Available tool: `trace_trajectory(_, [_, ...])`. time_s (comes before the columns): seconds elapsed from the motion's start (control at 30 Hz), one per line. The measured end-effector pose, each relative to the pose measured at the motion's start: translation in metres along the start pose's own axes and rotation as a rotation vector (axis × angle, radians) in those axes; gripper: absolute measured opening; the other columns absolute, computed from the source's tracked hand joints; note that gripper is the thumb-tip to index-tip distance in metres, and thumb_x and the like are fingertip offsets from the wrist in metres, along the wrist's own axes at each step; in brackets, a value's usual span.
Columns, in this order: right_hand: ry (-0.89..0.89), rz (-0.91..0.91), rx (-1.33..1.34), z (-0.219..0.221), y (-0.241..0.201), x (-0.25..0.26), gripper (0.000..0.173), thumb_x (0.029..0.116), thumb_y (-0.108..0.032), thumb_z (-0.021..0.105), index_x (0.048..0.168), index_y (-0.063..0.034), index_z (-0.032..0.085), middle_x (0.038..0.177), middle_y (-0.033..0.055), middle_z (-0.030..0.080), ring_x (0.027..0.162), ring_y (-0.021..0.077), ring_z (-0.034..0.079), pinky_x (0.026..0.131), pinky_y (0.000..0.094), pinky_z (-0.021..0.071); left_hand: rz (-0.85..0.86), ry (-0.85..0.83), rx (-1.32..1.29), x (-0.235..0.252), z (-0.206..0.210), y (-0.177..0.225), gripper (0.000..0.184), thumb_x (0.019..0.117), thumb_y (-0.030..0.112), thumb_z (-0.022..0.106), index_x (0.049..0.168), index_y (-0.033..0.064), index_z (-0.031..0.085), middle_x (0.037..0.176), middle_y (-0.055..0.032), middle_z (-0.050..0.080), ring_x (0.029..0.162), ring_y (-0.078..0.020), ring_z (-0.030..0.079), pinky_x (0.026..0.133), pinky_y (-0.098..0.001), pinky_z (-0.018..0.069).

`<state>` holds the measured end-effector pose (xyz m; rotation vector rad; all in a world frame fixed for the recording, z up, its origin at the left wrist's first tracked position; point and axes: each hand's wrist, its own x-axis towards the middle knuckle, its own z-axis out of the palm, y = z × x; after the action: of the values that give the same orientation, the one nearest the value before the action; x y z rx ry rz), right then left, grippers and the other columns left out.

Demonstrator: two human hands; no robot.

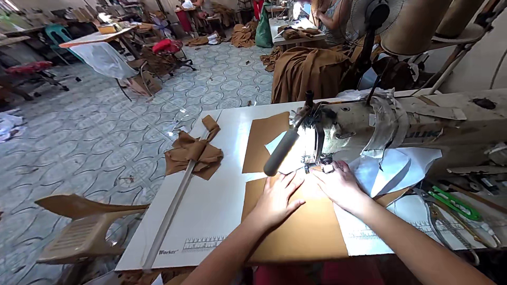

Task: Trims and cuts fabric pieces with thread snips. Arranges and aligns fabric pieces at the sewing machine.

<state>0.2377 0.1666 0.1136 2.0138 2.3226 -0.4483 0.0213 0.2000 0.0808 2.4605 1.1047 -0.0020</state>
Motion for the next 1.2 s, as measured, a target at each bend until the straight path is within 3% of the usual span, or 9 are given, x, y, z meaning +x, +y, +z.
trace_trajectory(0.3, [0.414,0.121,0.221,0.029,0.061,-0.081,0.043,0.0956,-0.023,0.069,0.134,-0.0037,0.067,0.146,0.0202,0.058,0.136,0.0428,0.052,0.111,0.0640,0.0369,0.106,0.163,0.007,-0.029,0.012,0.019,0.054,0.0962,0.041,0.063,0.143,0.0145,0.062,0.157,-0.0178,0.045,0.150,-0.0424,0.034,0.113,-0.0771,0.0182])
trace_trajectory(0.4, [0.689,-0.057,0.218,0.065,0.064,-0.097,0.019,0.0917,-0.014,0.062,0.095,-0.0061,0.080,0.107,0.0120,0.077,0.100,0.0319,0.075,0.083,0.0515,0.0597,0.395,0.313,-0.023,-0.021,0.023,0.052,0.055,0.0818,0.035,0.078,0.132,0.0134,0.069,0.143,-0.0148,0.061,0.135,-0.0385,0.055,0.105,-0.0715,0.0396])
trace_trajectory(0.5, [0.695,-0.134,0.414,0.062,0.063,-0.122,0.034,0.0952,-0.038,0.062,0.095,-0.0090,0.080,0.107,0.0077,0.077,0.100,0.0219,0.074,0.086,0.0400,0.0595,0.529,0.205,-0.123,-0.011,0.032,0.086,0.059,0.0780,0.026,0.083,0.134,0.0124,0.067,0.145,-0.0166,0.059,0.137,-0.0391,0.053,0.109,-0.0697,0.0366])
trace_trajectory(0.73, [0.509,0.331,0.491,0.027,0.083,-0.114,0.043,0.0925,-0.030,0.074,0.101,0.0118,0.070,0.103,0.0296,0.066,0.095,0.0431,0.067,0.085,0.0591,0.0521,0.526,-0.001,-0.164,-0.018,0.055,0.120,0.047,0.0879,0.027,0.077,0.132,0.0127,0.069,0.148,-0.0182,0.056,0.141,-0.0419,0.047,0.112,-0.0678,0.0337])
trace_trajectory(0.83, [0.531,0.148,0.939,0.013,0.071,-0.121,0.019,0.0890,-0.013,0.068,0.101,0.0013,0.070,0.090,0.0044,0.072,0.082,0.0094,0.069,0.077,0.0292,0.0586,0.554,0.092,-0.213,-0.026,0.050,0.111,0.035,0.0904,0.027,0.074,0.123,0.0122,0.074,0.142,-0.0145,0.062,0.135,-0.0352,0.055,0.111,-0.0637,0.0378])
trace_trajectory(0.93, [0.588,0.067,1.215,-0.019,0.083,-0.133,0.014,0.0907,-0.010,0.057,0.099,-0.0159,0.066,0.081,-0.0150,0.072,0.073,-0.0056,0.068,0.069,0.0181,0.0593,0.409,0.292,-0.143,-0.025,0.032,0.072,0.019,0.0937,0.021,0.068,0.107,0.0103,0.077,0.122,-0.0093,0.072,0.115,-0.0269,0.068,0.100,-0.0533,0.0515])
trace_trajectory(1.07, [0.815,0.212,0.741,-0.056,0.094,-0.141,0.033,0.0915,-0.012,0.058,0.118,0.0068,0.063,0.101,0.0087,0.068,0.087,0.0003,0.063,0.079,0.0239,0.0542,-0.046,0.098,-0.070,-0.001,-0.014,0.030,0.038,0.1063,0.024,0.048,0.135,0.0052,0.064,0.139,-0.0184,0.061,0.134,-0.0375,0.054,0.111,-0.0600,0.0380])
trace_trajectory(1.13, [0.860,0.002,0.532,-0.059,0.079,-0.159,0.039,0.0887,-0.022,0.058,0.114,0.0073,0.067,0.108,0.0083,0.070,0.094,-0.0035,0.064,0.081,0.0175,0.0542,-0.162,0.151,-0.059,0.012,-0.018,0.019,0.045,0.1065,0.032,0.050,0.143,0.0065,0.059,0.143,-0.0207,0.058,0.137,-0.0402,0.050,0.112,-0.0611,0.0352])
trace_trajectory(1.2, [0.732,-0.237,0.338,-0.048,0.058,-0.163,0.029,0.0877,-0.025,0.059,0.093,0.0018,0.068,0.110,0.0135,0.072,0.094,0.0155,0.069,0.076,0.0329,0.0573,-0.179,0.218,-0.042,0.024,-0.013,0.012,0.050,0.1035,0.039,0.055,0.139,0.0052,0.061,0.141,-0.0226,0.058,0.133,-0.0427,0.051,0.108,-0.0620,0.0377])
